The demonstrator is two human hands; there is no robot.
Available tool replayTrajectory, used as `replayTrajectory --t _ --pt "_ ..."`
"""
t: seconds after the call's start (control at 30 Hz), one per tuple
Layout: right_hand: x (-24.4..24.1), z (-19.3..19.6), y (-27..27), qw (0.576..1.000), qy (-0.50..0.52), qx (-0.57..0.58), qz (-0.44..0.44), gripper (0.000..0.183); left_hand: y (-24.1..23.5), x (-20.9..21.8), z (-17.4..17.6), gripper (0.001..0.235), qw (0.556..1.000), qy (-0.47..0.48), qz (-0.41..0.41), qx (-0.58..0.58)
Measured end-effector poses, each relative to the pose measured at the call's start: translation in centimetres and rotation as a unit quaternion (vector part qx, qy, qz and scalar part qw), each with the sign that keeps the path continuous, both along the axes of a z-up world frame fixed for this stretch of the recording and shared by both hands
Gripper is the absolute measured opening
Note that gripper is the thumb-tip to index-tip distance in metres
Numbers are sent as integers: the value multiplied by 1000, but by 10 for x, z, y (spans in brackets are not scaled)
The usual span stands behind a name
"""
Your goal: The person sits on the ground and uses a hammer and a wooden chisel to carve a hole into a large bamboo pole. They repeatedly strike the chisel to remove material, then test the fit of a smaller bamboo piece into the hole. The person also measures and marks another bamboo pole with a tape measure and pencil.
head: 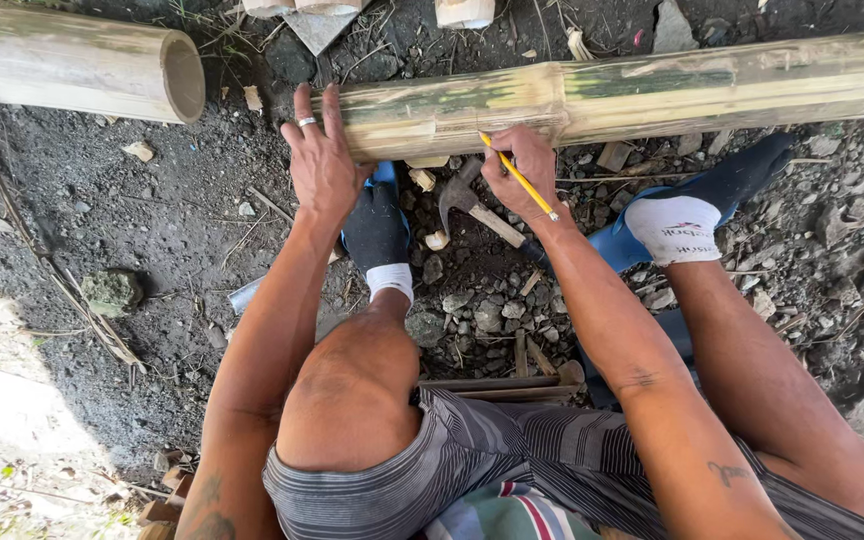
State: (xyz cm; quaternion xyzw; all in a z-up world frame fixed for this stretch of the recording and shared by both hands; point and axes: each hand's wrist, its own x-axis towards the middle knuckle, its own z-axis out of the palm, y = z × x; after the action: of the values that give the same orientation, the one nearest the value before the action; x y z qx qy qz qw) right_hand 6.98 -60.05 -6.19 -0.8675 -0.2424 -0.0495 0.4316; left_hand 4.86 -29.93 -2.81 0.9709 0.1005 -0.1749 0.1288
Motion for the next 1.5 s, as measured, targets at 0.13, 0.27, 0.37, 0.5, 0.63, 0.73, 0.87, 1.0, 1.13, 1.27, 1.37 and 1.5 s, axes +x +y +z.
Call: replayTrajectory --t 0.13,0.27,0.37,0.5,0.63,0.73,0.87,1.0,1.13,1.27,1.37,1.5 --pt "1 -1 1 1000 -8 10 7 17 0 -2 3 128 1000 -27 1 -11" --pt "1 -3 -3 999 24 -12 28 19 0 -2 3 128 999 -41 3 -10" --pt "1 -3 -1 1000 -10 24 17 18 -1 -1 3 129 1000 -8 1 5" --pt "5 -2 -2 999 23 20 36 18 1 0 -2 131 1000 -16 -1 6" --pt "16 14 2 998 15 55 8 14 0 -3 1 128 1000 -25 -1 -5" --pt "44 22 5 992 119 46 2 13 1 -5 0 129 999 -33 1 -5" --pt "54 31 6 991 131 10 19 19 0 4 -4 133 999 45 2 22" --pt "55 31 9 994 108 -1 13 18 0 4 -5 132 999 50 9 20" --pt "53 32 10 994 111 6 15 19 -1 5 -4 132 998 55 11 15" --pt "53 26 10 993 121 -12 1 18 0 1 -1 130 1000 8 7 10" --pt "56 21 4 994 107 -20 28 23 1 5 5 129 999 33 -14 16" --pt "60 20 3 980 192 50 -24 15 11 -1 16 118 997 -44 3 -64"
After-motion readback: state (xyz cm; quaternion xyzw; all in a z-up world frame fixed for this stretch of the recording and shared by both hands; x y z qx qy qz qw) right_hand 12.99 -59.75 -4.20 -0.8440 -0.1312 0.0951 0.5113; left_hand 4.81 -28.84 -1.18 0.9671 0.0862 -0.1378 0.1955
